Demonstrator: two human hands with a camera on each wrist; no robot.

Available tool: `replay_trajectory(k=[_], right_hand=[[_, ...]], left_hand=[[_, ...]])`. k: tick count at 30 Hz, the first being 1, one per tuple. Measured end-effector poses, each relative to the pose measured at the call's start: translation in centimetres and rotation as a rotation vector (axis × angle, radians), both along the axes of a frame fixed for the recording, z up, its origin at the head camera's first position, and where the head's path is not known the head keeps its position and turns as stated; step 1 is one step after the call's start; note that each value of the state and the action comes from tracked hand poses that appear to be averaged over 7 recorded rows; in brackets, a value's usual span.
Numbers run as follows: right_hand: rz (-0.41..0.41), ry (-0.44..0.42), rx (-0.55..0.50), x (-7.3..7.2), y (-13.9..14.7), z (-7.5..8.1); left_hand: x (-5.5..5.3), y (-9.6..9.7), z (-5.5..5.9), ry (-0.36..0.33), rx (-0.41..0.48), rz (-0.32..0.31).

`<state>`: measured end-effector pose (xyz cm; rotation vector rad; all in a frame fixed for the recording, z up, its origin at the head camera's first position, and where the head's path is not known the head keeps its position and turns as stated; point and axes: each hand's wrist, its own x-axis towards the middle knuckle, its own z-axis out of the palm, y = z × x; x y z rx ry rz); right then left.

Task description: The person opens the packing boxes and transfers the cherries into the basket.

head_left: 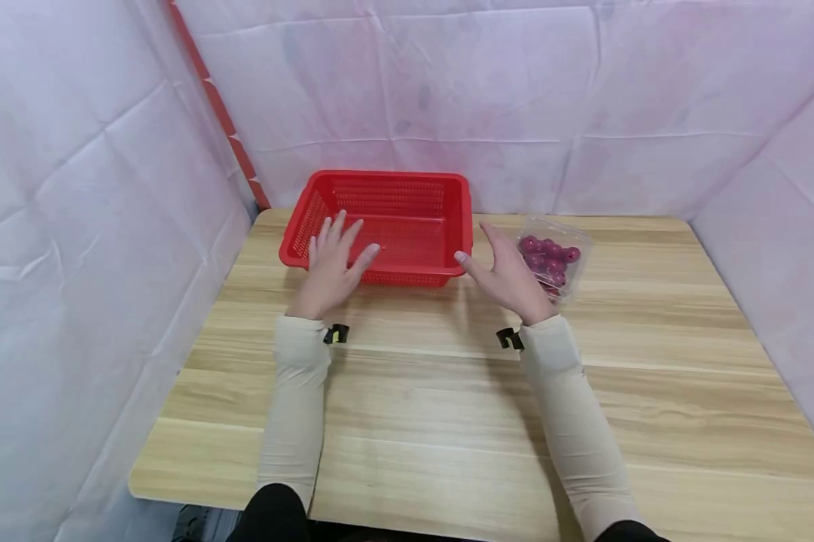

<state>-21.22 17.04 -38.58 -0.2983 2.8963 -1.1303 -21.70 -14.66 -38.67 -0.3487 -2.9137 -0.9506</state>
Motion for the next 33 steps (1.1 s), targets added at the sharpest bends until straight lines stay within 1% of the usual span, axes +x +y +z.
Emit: replay_trajectory(k=[2, 4, 7, 9, 10, 12, 13, 15, 16, 18, 19, 21, 23, 24, 26, 27, 29, 31, 33], right_hand=[[0.002, 0.014, -0.147, -0.4, -0.2, -0.4], [-0.009, 0.036, -0.263, -0.8, -0.3, -1.0], [-0.055, 0.065, -0.386, -1.2, -0.7, -1.8], [-0.09, 0.071, -0.443, -1.4, -1.0, -2.3], [-0.105, 0.065, -0.471, -1.5, -1.1, -2.6], [-0.135, 0.025, -0.545, -1.6, -1.4, -3.2], [-0.152, 0.002, -0.576, -1.7, -1.6, -3.4], [-0.19, -0.041, -0.623, -1.9, -1.8, -4.0], [-0.208, -0.066, -0.651, -2.0, -1.9, -4.3], [-0.245, -0.106, -0.697, -2.4, -2.2, -4.8], [-0.257, -0.121, -0.728, -2.5, -2.3, -5.1], [-0.277, -0.153, -0.797, -2.9, -2.6, -5.8], [-0.289, -0.189, -0.867, -3.1, -3.0, -6.3], [-0.291, -0.205, -0.902, -3.2, -3.1, -6.6], [-0.294, -0.235, -0.958, -3.3, -3.4, -7.0], [-0.296, -0.25, -0.971, -3.3, -3.5, -7.2], [-0.295, -0.259, -0.999, -3.4, -3.7, -7.4], [-0.294, -0.253, -1.025, -3.4, -3.9, -7.6], [-0.283, -0.24, -1.062, -3.4, -4.1, -7.8]], left_hand=[[-0.1, -1.3, 0.1, 0.033, 0.084, 0.023], [-0.4, -2.7, 0.1, 0.076, 0.176, 0.067], [-1.0, -4.7, -0.5, 0.139, 0.336, 0.178], [-1.4, -5.8, -1.2, 0.168, 0.452, 0.271], [-1.6, -6.2, -1.5, 0.168, 0.511, 0.319], [-2.1, -6.9, -2.4, 0.159, 0.634, 0.405], [-2.4, -7.1, -2.9, 0.137, 0.689, 0.443], [-3.0, -7.2, -3.9, 0.097, 0.781, 0.502], [-3.3, -7.2, -4.4, 0.082, 0.814, 0.518], [-3.8, -7.1, -5.4, 0.029, 0.894, 0.533], [-3.9, -7.0, -5.8, -0.009, 0.926, 0.538], [-4.0, -6.8, -6.4, -0.065, 1.009, 0.536], [-4.1, -6.7, -6.8, -0.126, 1.11, 0.528], [-4.2, -6.6, -7.1, -0.141, 1.156, 0.519], [-4.4, -6.6, -7.4, -0.172, 1.214, 0.509], [-4.5, -6.6, -7.6, -0.186, 1.239, 0.501], [-4.6, -6.5, -7.8, -0.224, 1.254, 0.489], [-4.7, -6.4, -7.9, -0.257, 1.257, 0.481], [-4.5, -6.3, -7.9, -0.274, 1.248, 0.477]])
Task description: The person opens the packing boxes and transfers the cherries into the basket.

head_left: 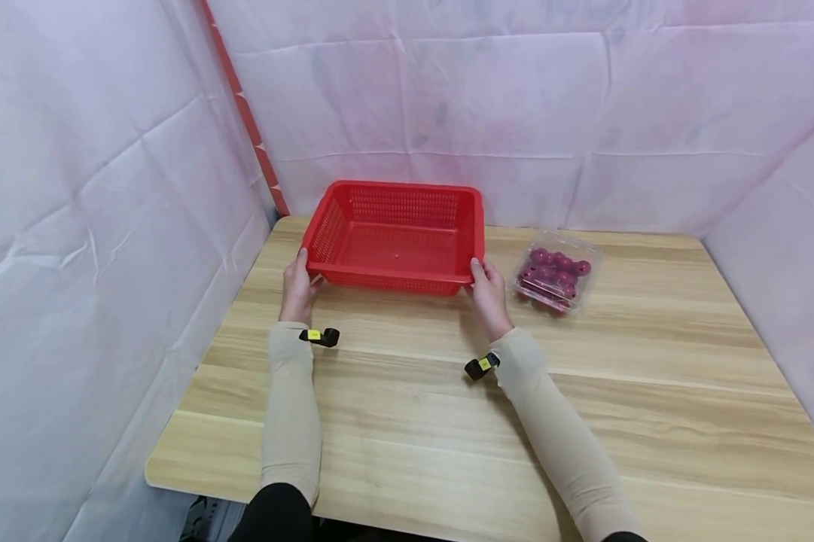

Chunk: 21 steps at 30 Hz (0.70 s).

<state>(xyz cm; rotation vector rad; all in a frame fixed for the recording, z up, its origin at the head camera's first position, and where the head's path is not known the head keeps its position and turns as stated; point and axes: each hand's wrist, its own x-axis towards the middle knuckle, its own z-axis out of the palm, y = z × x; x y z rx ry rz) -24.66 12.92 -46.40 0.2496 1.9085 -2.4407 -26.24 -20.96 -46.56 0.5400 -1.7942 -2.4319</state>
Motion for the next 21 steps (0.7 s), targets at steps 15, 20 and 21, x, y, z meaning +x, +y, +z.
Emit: replay_trajectory(k=[15, 20, 21], right_hand=[[-0.053, 0.0, -0.123, -1.8, 0.5, -0.5], [-0.075, -0.02, -0.149, -2.3, 1.1, -0.3], [-0.079, -0.029, -0.156, -2.3, 1.3, -0.2]], left_hand=[[2.8, 1.6, -0.5, 0.034, 0.021, 0.017], [3.8, 2.9, -0.6, 0.063, 0.016, 0.036], [4.0, 3.1, -0.6, 0.063, 0.015, 0.042]])
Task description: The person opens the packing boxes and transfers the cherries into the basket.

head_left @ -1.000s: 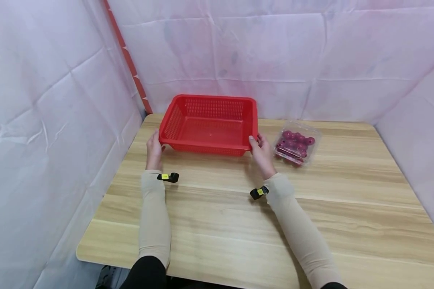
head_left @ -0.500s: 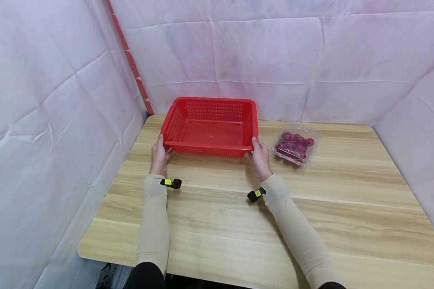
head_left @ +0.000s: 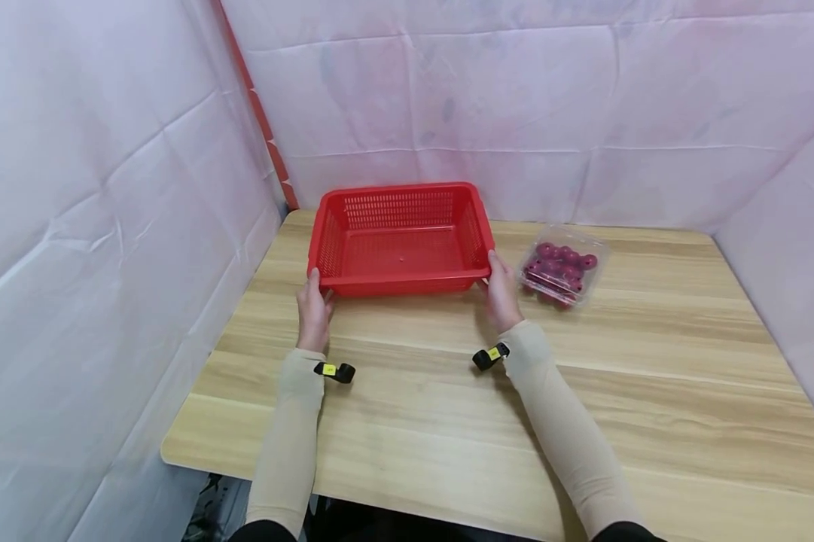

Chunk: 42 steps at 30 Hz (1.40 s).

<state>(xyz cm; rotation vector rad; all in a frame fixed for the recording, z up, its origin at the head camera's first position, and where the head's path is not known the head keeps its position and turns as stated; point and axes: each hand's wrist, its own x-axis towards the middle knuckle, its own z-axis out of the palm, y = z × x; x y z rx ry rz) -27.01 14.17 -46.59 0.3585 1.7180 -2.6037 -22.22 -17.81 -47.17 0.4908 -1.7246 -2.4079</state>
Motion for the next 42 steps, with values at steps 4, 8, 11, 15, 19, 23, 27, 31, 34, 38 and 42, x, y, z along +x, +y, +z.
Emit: replay_trajectory(k=[4, 8, 11, 15, 19, 23, 27, 31, 34, 38, 42], right_hand=[[-0.03, -0.035, -0.013, 0.0, 0.5, 0.3], [-0.06, -0.054, -0.009, 0.2, 1.2, 0.6], [-0.08, -0.071, -0.016, 0.7, 1.9, 0.7], [-0.097, -0.076, -0.012, 1.3, 2.8, 0.7], [-0.108, -0.061, -0.004, 1.9, 3.5, 0.7], [-0.11, -0.057, 0.016, 2.4, 3.8, 0.6], [-0.071, -0.059, 0.042, 2.7, 3.5, 0.4], [0.019, -0.067, 0.077, 2.7, 3.3, 0.5], [0.102, -0.09, 0.133, 2.8, 4.1, 0.9], [0.214, -0.083, 0.301, 3.6, 5.9, 2.0], [0.259, -0.004, 0.476, 5.0, 8.6, 3.9]], left_hand=[[0.8, 0.8, 0.0, -0.003, -0.008, 0.015], [1.6, 1.5, 0.1, 0.003, -0.001, 0.004], [2.2, 2.2, 0.2, 0.007, 0.001, -0.021], [2.7, 3.0, 0.3, 0.016, -0.007, -0.05], [3.3, 3.4, 0.2, 0.03, -0.004, -0.08], [4.0, 3.5, 0.1, 0.027, 0.001, -0.097], [4.7, 3.1, 0.3, 0.017, -0.006, -0.082], [5.0, 2.3, 0.3, 0.014, -0.01, -0.061], [5.2, 1.8, 0.4, 0.005, -0.005, -0.045], [5.8, 1.3, 1.1, 0.022, -0.087, -0.001], [7.1, 1.5, 2.4, 0.14, -0.255, 0.122]])
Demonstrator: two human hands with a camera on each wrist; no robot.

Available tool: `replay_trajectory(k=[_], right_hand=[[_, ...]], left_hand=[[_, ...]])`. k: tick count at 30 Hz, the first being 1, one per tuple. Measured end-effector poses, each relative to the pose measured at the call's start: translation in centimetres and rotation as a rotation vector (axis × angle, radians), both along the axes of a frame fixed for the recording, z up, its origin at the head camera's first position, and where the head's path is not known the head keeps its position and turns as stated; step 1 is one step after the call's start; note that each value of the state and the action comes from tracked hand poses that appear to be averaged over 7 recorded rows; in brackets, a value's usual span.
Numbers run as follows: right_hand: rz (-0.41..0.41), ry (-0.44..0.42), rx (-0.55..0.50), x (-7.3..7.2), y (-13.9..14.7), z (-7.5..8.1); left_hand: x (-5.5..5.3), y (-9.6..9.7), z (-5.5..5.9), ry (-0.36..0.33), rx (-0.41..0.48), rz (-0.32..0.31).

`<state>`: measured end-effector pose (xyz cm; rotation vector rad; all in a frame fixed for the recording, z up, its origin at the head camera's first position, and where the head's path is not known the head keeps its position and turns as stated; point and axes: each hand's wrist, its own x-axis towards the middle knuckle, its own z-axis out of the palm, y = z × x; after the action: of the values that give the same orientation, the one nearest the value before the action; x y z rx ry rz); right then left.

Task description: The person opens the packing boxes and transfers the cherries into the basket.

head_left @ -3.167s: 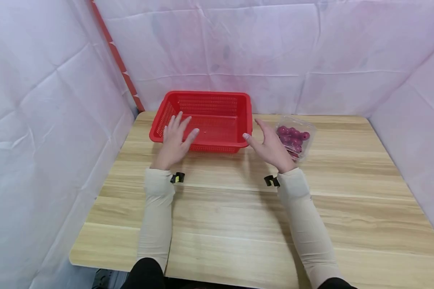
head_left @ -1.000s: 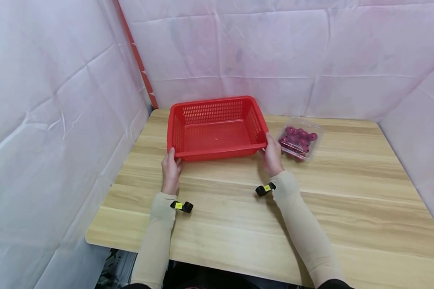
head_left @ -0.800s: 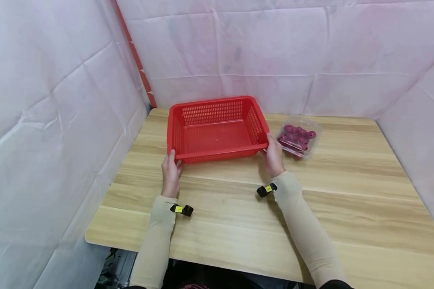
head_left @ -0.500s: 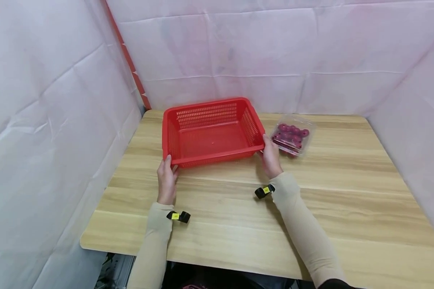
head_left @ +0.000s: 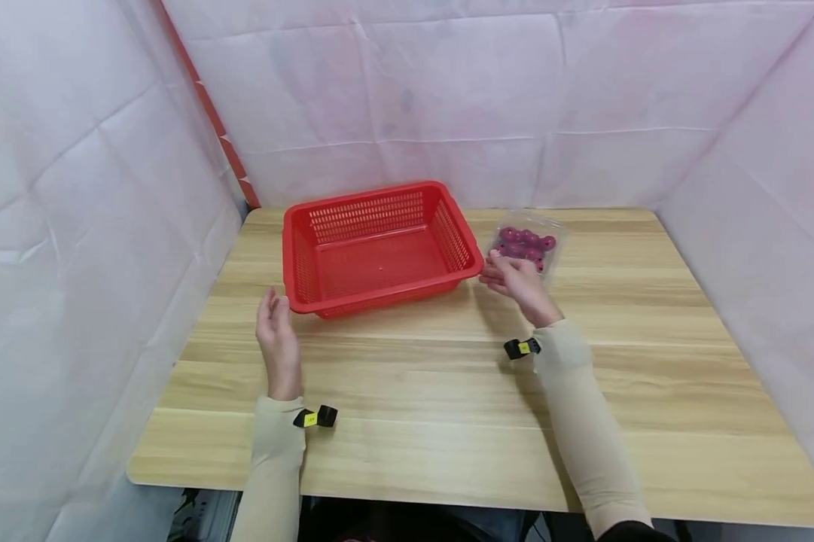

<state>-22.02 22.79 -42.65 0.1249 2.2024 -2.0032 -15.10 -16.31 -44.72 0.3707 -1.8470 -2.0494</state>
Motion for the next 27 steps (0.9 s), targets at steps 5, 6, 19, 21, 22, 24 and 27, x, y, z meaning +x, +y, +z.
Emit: replay_trajectory(k=[5, 6, 19, 21, 22, 24, 27], right_hand=[[-0.098, 0.137, -0.109, 1.6, 3.7, 2.0], [-0.127, 0.16, -0.159, 1.7, 4.3, 2.2], [-0.412, 0.166, -0.218, -0.5, 10.7, 0.2], [-0.465, 0.144, -0.202, -1.0, 11.3, -0.3], [-0.491, 0.133, -0.2, -1.3, 11.6, -0.5], [-0.532, 0.107, -0.17, -1.9, 12.0, -0.8], [-0.571, 0.076, -0.086, -3.1, 12.2, -1.0]], left_hand=[[1.8, 3.0, 1.9, 0.328, -0.221, 0.085], [2.1, 3.9, 2.2, 0.394, -0.255, 0.069], [1.9, 18.6, 0.3, 0.306, -0.259, -0.757], [1.3, 20.3, -0.6, 0.176, -0.203, -0.819], [0.9, 21.1, -1.1, 0.124, -0.185, -0.835], [0.1, 22.6, -1.9, 0.045, -0.142, -0.844], [-1.4, 24.6, -2.8, -0.029, -0.082, -0.807]])
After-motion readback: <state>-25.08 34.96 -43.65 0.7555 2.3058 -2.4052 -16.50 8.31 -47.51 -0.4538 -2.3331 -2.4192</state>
